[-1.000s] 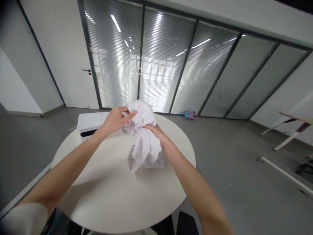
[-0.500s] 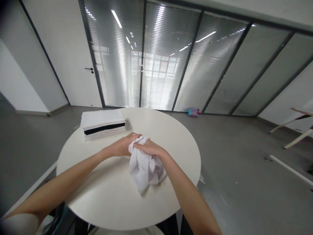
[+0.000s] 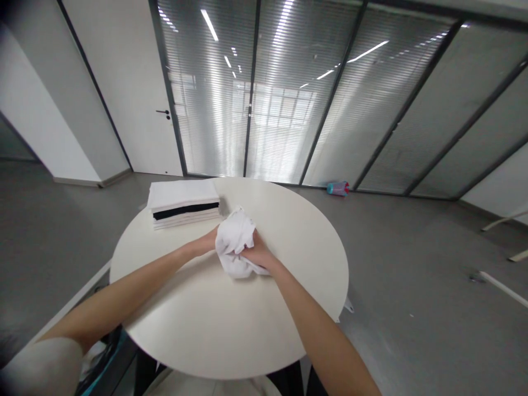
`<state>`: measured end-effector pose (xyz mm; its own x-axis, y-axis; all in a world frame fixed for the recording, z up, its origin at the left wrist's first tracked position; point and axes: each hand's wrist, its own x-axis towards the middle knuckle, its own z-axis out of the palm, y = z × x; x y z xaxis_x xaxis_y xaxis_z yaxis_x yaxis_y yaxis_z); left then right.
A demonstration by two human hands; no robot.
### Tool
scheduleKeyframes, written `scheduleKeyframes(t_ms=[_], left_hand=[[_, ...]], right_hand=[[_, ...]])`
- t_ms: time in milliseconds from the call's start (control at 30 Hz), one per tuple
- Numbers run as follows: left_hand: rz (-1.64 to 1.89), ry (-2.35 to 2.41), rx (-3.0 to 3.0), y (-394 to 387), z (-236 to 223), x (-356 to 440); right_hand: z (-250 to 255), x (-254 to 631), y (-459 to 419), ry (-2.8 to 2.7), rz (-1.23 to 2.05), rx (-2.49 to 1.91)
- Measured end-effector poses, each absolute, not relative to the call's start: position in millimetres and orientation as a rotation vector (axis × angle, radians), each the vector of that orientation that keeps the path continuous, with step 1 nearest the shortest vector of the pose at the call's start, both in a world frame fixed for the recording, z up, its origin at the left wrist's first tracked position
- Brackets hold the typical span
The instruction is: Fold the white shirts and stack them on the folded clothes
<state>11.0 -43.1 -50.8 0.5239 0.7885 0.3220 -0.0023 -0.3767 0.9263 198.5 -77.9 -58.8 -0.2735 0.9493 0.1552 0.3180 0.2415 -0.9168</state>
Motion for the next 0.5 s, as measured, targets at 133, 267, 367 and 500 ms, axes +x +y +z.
scheduleKeyframes(t_ms=[133, 267, 367, 500], left_hand=[[0.902, 0.800, 1.962, -18, -43, -13], [1.365, 1.146, 2.130, 8, -33, -45], [1.510, 1.491, 2.309, 14, -29, -66], [1.318, 1.989, 2.417, 16, -30, -88]], right_hand=[[-45, 215, -64, -1.593, 0.554, -1.290], [-11, 248, -39, -1.276, -0.178, -1.442], [4, 262, -10, -1.317, -0.413, -1.582], [-14, 262, 28, -1.892, -0.170, -2.000]])
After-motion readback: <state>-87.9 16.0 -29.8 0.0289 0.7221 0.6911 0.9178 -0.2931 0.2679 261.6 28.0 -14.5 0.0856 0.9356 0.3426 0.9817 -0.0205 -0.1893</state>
